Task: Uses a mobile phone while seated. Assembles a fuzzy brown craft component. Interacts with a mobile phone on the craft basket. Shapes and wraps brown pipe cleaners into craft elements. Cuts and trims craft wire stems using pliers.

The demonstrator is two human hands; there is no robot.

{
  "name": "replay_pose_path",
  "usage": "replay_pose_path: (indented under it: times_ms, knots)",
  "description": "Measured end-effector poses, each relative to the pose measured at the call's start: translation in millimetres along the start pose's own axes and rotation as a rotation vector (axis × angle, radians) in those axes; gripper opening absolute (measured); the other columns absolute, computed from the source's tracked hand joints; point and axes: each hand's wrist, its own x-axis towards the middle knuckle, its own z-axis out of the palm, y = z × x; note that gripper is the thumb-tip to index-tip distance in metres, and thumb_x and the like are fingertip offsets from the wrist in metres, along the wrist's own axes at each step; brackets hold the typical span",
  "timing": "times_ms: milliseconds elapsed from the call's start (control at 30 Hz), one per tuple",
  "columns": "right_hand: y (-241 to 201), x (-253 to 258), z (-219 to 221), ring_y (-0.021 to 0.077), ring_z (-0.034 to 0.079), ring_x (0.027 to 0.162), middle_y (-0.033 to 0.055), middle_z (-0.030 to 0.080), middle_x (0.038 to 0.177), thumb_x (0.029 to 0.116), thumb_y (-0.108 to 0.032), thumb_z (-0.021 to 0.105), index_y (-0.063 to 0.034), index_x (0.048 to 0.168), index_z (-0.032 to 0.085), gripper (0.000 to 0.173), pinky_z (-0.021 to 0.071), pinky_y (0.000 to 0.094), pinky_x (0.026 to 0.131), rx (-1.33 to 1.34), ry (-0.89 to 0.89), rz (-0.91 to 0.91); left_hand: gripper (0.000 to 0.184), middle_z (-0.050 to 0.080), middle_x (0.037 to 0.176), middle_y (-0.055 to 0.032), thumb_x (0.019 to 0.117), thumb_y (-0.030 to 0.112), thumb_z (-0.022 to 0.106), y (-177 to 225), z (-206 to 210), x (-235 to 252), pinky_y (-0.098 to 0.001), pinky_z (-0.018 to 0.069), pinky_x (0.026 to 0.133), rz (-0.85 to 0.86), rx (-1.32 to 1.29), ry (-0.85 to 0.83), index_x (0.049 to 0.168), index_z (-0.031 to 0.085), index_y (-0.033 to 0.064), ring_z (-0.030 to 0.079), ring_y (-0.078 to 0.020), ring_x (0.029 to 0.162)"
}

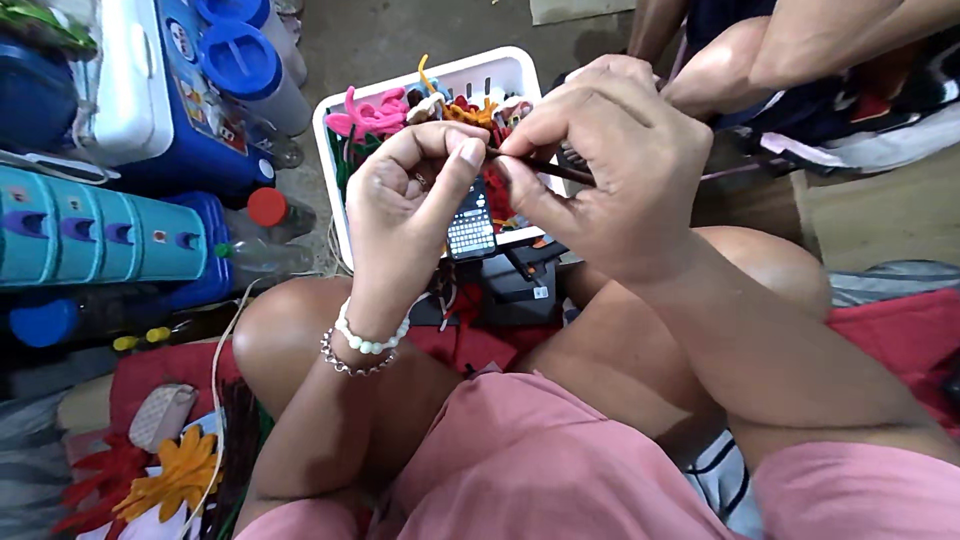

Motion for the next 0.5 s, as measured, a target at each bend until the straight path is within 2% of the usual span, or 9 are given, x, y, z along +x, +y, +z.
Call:
replay_pose_path:
  times_ms: [267,367,433,500]
  knots:
    - [4.6,-1.0,6.4,0.0255,0.068,0.104,0.0146,0.074,0.096,0.0947,-0.008,0.067,-0.0008,0.096,0.071,0.008,0.0442,0.0434,0.101,0.023,-0.045,-0.031,0.01,0.068,0.103,0.0009,0.1025,0.003,0.057,-1.8,0.8,0.4,-0.0153,0.055,0.074,-0.029,-0.052,0.0,0.107,0.066,0.0041,0.065,-0.0018,0.086]
    - [7.3,0.0,3.0,0.0209,0.068,0.098,0.0129,0.073,0.095,0.0953,-0.009,0.064,0.0,0.097,0.07,0.011,0.0468,0.0434,0.096,0.137,-0.106,0.041,0.009,0.068,0.103,-0.0017,0.1018,0.003,0.057,-3.0,-0.3,3.5,-0.0166,0.0553,0.074,-0.004,-0.007,-0.015,0.107,0.065,0.002,0.065,-0.0033,0.087]
    - [8.2,0.3,1.9,0.0131,0.065,0.089,0.0091,0.071,0.092,0.0954,-0.011,0.063,-0.0009,0.096,0.07,0.013,0.0493,0.0336,0.086,0.198,-0.12,0.143,0.009,0.068,0.104,-0.0034,0.1013,0.005,0.06,-3.6,-0.7,3.7,-0.017,0.0557,0.075,0.041,0.039,-0.031,0.108,0.064,0.0002,0.066,-0.0041,0.088]
    - [8.7,-0.6,2.7,0.0085,0.064,0.087,0.0077,0.07,0.093,0.0956,-0.012,0.065,-0.0016,0.097,0.071,0.012,0.0516,0.0242,0.078,0.229,-0.109,0.206,0.012,0.068,0.104,-0.0028,0.0992,0.006,0.065,-4.1,-1.0,0.7,-0.0153,0.0564,0.076,0.098,0.088,-0.05,0.109,0.064,-0.0001,0.067,-0.0025,0.088]
